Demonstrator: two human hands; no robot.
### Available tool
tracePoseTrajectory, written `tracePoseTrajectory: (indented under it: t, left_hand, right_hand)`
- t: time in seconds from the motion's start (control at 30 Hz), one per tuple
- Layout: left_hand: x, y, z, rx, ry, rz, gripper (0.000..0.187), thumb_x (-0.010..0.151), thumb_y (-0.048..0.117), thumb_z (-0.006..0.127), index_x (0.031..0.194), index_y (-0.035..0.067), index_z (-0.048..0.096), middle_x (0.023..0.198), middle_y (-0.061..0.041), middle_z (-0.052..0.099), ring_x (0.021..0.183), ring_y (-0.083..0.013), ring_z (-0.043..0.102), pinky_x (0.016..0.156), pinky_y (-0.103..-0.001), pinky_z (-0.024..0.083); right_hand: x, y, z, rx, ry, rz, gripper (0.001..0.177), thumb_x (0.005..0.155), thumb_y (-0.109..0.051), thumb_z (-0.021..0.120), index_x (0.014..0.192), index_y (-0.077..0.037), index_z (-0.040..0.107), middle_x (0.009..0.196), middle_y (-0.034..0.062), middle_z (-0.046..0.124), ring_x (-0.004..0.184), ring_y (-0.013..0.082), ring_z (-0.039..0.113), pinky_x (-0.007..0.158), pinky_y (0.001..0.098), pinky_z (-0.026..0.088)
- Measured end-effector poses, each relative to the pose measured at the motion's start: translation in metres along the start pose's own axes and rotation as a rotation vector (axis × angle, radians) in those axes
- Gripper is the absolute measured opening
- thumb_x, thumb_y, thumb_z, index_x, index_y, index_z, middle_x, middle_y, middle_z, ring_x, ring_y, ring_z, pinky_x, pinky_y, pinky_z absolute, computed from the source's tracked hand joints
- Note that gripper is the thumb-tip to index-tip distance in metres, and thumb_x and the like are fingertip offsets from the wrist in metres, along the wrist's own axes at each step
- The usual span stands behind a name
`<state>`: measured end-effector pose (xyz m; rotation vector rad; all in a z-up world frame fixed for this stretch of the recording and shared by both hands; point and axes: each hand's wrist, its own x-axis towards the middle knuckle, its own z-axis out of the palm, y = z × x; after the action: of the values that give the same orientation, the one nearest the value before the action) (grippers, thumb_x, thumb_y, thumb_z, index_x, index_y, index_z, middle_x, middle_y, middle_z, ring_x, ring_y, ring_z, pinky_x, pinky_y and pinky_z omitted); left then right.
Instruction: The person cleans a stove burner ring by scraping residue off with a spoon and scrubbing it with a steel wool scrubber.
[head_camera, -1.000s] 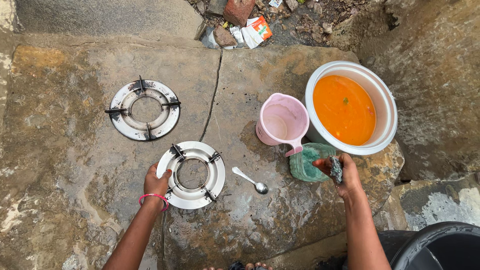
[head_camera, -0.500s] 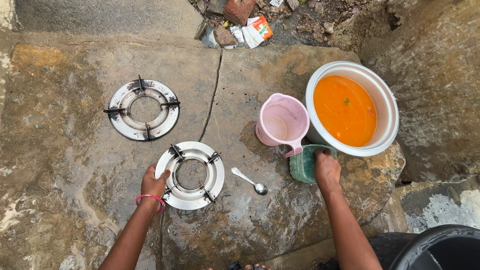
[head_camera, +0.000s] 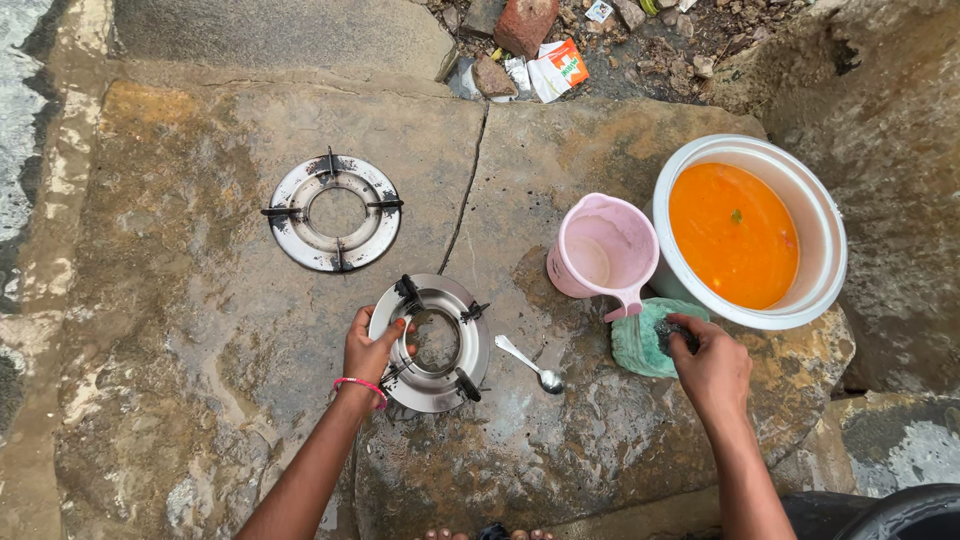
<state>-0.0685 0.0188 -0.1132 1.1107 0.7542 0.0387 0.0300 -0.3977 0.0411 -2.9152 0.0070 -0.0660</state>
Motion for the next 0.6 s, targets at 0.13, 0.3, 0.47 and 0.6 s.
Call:
tracePoseTrajectory:
  t: [0.13, 0.3, 0.47, 0.6]
  left_hand:
    - [0.008, 0.002, 0.020, 0.013, -0.032, 0.132, 0.026, 0.096, 0.000, 0.064, 0.120, -0.001, 0.052, 0.090, -0.012, 0.073, 0.068, -0.0176, 0.068, 0.052, -0.031, 0.057]
    - [-0.004, 0.007, 0.032, 0.083, -0.057, 0.176, 0.039, 0.096, -0.001, 0.059, 0.134, 0.005, 0.057, 0.090, -0.006, 0.073, 0.062, -0.0123, 0.067, 0.050, -0.028, 0.057]
    - [-0.015, 0.007, 0.037, 0.101, 0.047, 0.198, 0.038, 0.096, -0.002, 0.056, 0.134, 0.006, 0.060, 0.088, -0.006, 0.075, 0.054, -0.0108, 0.066, 0.047, -0.025, 0.052]
    - [-0.024, 0.014, 0.043, 0.180, 0.057, 0.224, 0.035, 0.098, 0.002, 0.058, 0.132, 0.007, 0.061, 0.083, -0.003, 0.075, 0.052, -0.0093, 0.065, 0.046, -0.024, 0.050]
  right_hand:
    - [-0.003, -0.057, 0.003, 0.824, -0.495, 0.136, 0.032, 0.089, -0.009, 0.071, 0.120, -0.010, 0.076, 0.102, 0.0107, 0.079, 0.084, 0.0128, 0.072, 0.071, 0.0325, 0.062]
    - [-0.006, -0.132, 0.108, 0.778, -0.759, 0.012, 0.037, 0.086, -0.011, 0.074, 0.123, -0.009, 0.071, 0.114, 0.0092, 0.077, 0.087, 0.0151, 0.075, 0.077, 0.0293, 0.065]
    - [-0.038, -0.168, 0.189, 0.575, -0.232, -0.294, 0.034, 0.082, -0.012, 0.082, 0.114, -0.002, 0.076, 0.113, 0.0173, 0.076, 0.096, 0.0229, 0.072, 0.083, 0.0376, 0.057]
    - [-0.059, -0.158, 0.172, 0.496, -0.491, -0.094, 0.030, 0.088, -0.017, 0.076, 0.116, -0.008, 0.075, 0.106, 0.0160, 0.078, 0.090, 0.0295, 0.076, 0.083, 0.0400, 0.057]
